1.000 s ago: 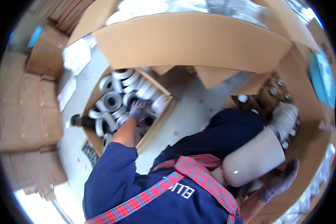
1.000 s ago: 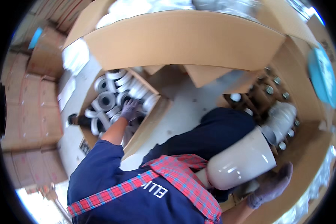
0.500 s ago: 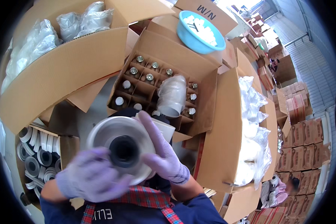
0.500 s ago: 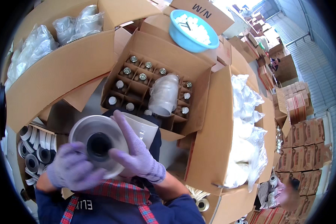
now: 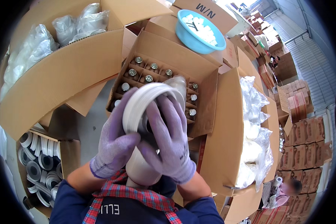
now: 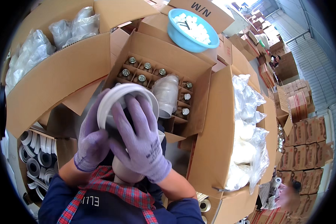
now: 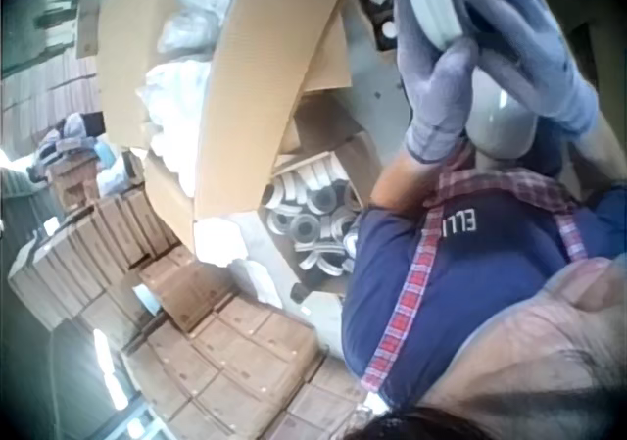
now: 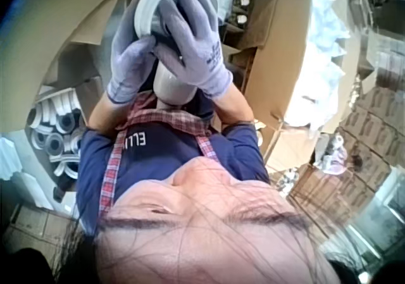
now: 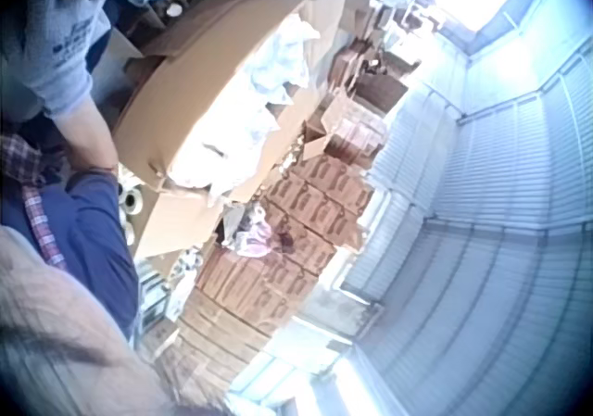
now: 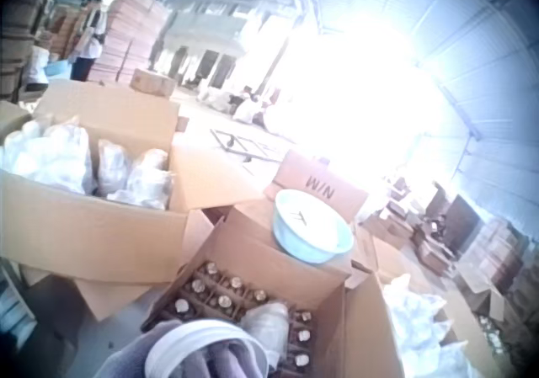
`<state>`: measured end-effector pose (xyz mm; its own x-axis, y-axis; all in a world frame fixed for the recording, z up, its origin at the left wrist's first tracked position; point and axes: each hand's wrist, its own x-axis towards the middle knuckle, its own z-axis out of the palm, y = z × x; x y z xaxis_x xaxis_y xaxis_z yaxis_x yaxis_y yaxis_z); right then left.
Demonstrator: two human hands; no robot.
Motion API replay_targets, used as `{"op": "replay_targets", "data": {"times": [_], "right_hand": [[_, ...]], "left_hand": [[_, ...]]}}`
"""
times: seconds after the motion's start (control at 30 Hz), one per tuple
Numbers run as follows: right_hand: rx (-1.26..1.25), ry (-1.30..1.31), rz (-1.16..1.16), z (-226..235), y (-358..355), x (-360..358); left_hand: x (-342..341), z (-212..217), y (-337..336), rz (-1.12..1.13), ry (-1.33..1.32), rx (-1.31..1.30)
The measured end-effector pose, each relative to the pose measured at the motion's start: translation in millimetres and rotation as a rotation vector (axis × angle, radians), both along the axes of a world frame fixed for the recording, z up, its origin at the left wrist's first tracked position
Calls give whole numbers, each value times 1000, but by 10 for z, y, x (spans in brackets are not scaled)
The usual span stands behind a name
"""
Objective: The person assembles a white thermos by inserting a metal cap and a rubber seal into the opening, then placing the assembled unit into a plastic bag. The person repeats this process for multiple thermos units in a warehouse setting.
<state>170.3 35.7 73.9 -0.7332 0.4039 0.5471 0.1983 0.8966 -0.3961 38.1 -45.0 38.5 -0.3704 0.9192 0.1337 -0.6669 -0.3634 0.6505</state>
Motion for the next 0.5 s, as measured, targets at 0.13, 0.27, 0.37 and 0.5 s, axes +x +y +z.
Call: {"op": "replay_targets", "data": {"times": [0.13, 0.27, 0.37, 0.5], "right_hand": [[5, -92, 223, 31, 353, -72], [-48, -110, 55, -36, 388, -210], [-655, 34, -88, -56, 382, -182], [0, 59, -17, -108, 353, -196]], "left_hand": [[-51, -133, 171, 201, 312, 65], [-206, -64, 161, 296, 663, -136], [-225, -115, 153, 411, 966, 95], [-206, -45, 224, 282, 744, 72]]}}
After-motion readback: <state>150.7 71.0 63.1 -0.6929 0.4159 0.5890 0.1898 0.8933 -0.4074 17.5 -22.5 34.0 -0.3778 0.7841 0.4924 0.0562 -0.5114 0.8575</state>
